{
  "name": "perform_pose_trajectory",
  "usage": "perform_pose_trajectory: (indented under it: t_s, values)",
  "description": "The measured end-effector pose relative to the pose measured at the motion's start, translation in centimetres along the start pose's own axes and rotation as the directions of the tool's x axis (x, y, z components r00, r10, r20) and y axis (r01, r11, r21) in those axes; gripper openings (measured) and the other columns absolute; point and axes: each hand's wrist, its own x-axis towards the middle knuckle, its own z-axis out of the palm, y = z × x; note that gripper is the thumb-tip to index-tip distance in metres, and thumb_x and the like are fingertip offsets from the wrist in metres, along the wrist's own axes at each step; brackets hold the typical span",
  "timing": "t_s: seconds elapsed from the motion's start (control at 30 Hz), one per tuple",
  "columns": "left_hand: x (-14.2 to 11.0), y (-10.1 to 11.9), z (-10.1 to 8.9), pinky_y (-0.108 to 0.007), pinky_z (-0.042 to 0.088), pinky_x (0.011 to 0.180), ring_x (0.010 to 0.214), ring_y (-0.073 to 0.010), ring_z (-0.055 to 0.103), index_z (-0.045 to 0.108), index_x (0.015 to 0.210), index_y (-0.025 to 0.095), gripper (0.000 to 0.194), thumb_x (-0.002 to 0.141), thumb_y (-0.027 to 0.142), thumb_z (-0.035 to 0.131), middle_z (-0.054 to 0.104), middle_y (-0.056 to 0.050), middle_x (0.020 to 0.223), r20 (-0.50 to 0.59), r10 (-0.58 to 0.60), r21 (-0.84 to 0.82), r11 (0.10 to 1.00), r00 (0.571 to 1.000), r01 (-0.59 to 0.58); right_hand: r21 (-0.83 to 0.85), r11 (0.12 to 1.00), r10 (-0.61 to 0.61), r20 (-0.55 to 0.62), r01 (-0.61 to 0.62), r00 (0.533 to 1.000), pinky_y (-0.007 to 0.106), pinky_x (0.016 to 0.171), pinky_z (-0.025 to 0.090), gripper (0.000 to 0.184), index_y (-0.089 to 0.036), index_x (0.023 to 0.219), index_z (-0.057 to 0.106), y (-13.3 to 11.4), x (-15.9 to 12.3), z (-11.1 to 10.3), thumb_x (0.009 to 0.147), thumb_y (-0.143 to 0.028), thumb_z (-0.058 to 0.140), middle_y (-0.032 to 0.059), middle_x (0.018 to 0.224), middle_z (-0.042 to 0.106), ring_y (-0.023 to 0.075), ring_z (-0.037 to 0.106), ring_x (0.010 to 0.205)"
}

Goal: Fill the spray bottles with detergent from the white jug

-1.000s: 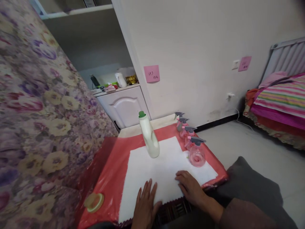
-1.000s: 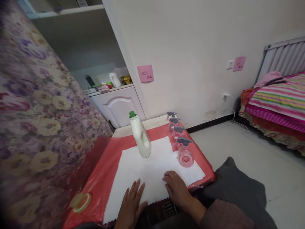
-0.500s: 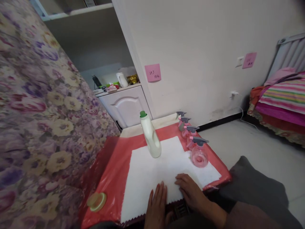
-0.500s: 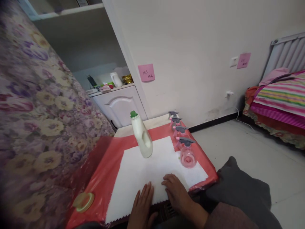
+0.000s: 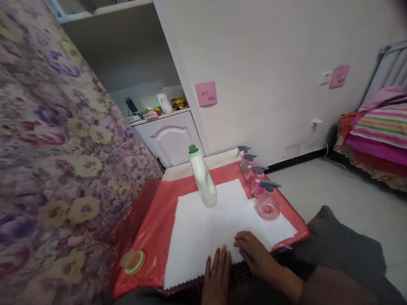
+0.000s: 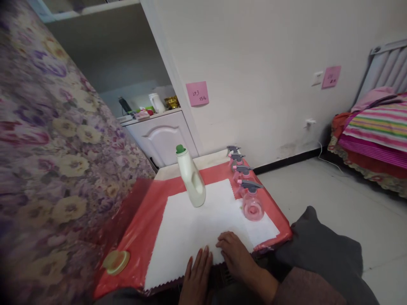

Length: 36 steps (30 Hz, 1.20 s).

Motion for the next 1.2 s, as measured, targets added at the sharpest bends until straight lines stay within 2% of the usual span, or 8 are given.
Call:
perform_pose_trajectory:
  t_s: [0.27,0.43,0.5,0.63,0.8,0.97,1.1,1.2]
  values:
    - [-1.4,1.3,2.0,-0.051,0.033,0.109,0.139,-0.028,0.039,0.013,0.154,0.018,0.091,0.071,0.003,0.046,0.042,-0.01,0.151,0.056,-0.059,-0.099,0.993,0.997,0.065,0.045,0.998,0.03,0.029,-0.031,0.999,0.044,0.091,0.053,0.037,-0.024,0.113,0.057,-0.2,-0.1,-0.2,0.085,-0.003,0.044,0.0101,0.108,0.061,0.0235,0.057,0.105]
    - [-1.2,1.0,0.6,-0.047,0.044,0.106,0.133,-0.0273,0.047,0.015,0.153,0.025,0.086,0.076,0.002,0.045,0.049,-0.011,0.146,0.053,-0.072,-0.412,0.907,0.996,0.087,0.149,0.984,0.088,0.057,-0.096,0.994,0.039,0.093,0.052,0.036,-0.024,0.117,0.057,-1.5,0.4,-1.3,0.088,-0.007,0.044,0.0095,0.112,0.061,0.0218,0.058,0.107]
    - [-0.1,1.0,-1.2,-0.041,0.046,0.107,0.132,-0.0237,0.049,0.028,0.15,0.027,0.073,0.082,0.007,0.046,0.051,-0.008,0.145,0.122,-0.129,-0.604,0.777,0.984,0.177,0.219,0.966,0.124,0.063,-0.135,0.99,0.039,0.095,0.05,0.033,-0.025,0.119,0.056,-2.2,0.7,-1.8,0.09,-0.012,0.046,0.0087,0.112,0.061,0.0215,0.058,0.107]
    - [3.7,1.9,-4.7,-0.041,0.043,0.109,0.134,-0.0252,0.047,0.037,0.145,0.025,0.055,0.091,0.032,0.05,0.048,-0.01,0.147,0.276,-0.205,-0.866,0.371,0.939,0.336,0.427,0.873,0.21,0.107,-0.236,0.972,0.037,0.094,0.05,0.028,-0.025,0.122,0.054,-3.3,1.1,-2.4,0.094,-0.027,0.049,0.0075,0.113,0.062,0.0215,0.06,0.106]
    - [6.7,5.3,-5.4,-0.047,0.031,0.116,0.146,-0.0326,0.02,0.007,0.154,0.017,0.088,0.088,0.057,0.051,0.015,-0.017,0.161,0.28,-0.132,-0.956,0.055,0.951,0.289,0.606,0.704,0.386,0.113,-0.371,0.916,0.037,0.088,0.051,0.036,-0.026,0.129,0.049,-3.4,1.0,-2.5,0.097,-0.042,0.044,0.0082,0.12,0.06,0.0221,0.062,0.103]
    - [7.7,8.9,-3.9,-0.054,0.022,0.118,0.147,-0.0357,0.007,-0.011,0.153,0.016,0.099,0.087,0.053,0.053,0.003,-0.018,0.162,0.269,-0.141,-0.958,0.063,0.953,0.28,0.517,0.735,0.503,0.018,-0.439,0.864,0.035,0.083,0.049,0.04,-0.024,0.111,0.062,-3.0,0.8,-2.8,0.098,-0.05,0.035,0.0051,0.097,0.065,0.0212,0.06,0.089]
    - [11.5,10.2,-2.8,-0.053,0.013,0.121,0.148,-0.0289,0.011,0.012,0.154,0.016,0.062,0.097,0.028,0.032,0.032,-0.015,0.155,0.366,-0.195,-0.907,0.143,0.91,0.395,0.477,0.738,0.569,-0.063,-0.476,0.82,0.031,0.073,0.046,0.046,-0.023,0.093,0.065,-2.6,1.0,-2.9,0.098,-0.054,0.032,0.0013,0.078,0.058,0.019,0.054,0.074]
    - [14.2,10.3,-2.2,-0.054,0.015,0.12,0.147,-0.0266,0.019,0.03,0.149,0.018,0.054,0.095,0.019,0.024,0.049,-0.012,0.145,0.38,-0.175,-0.893,0.188,0.908,0.41,0.504,0.718,0.59,-0.074,-0.48,0.804,0.029,0.064,0.042,0.046,-0.022,0.087,0.064,-2.3,1.2,-3.0,0.096,-0.056,0.035,-0.0015,0.068,0.05,0.0172,0.048,0.065]
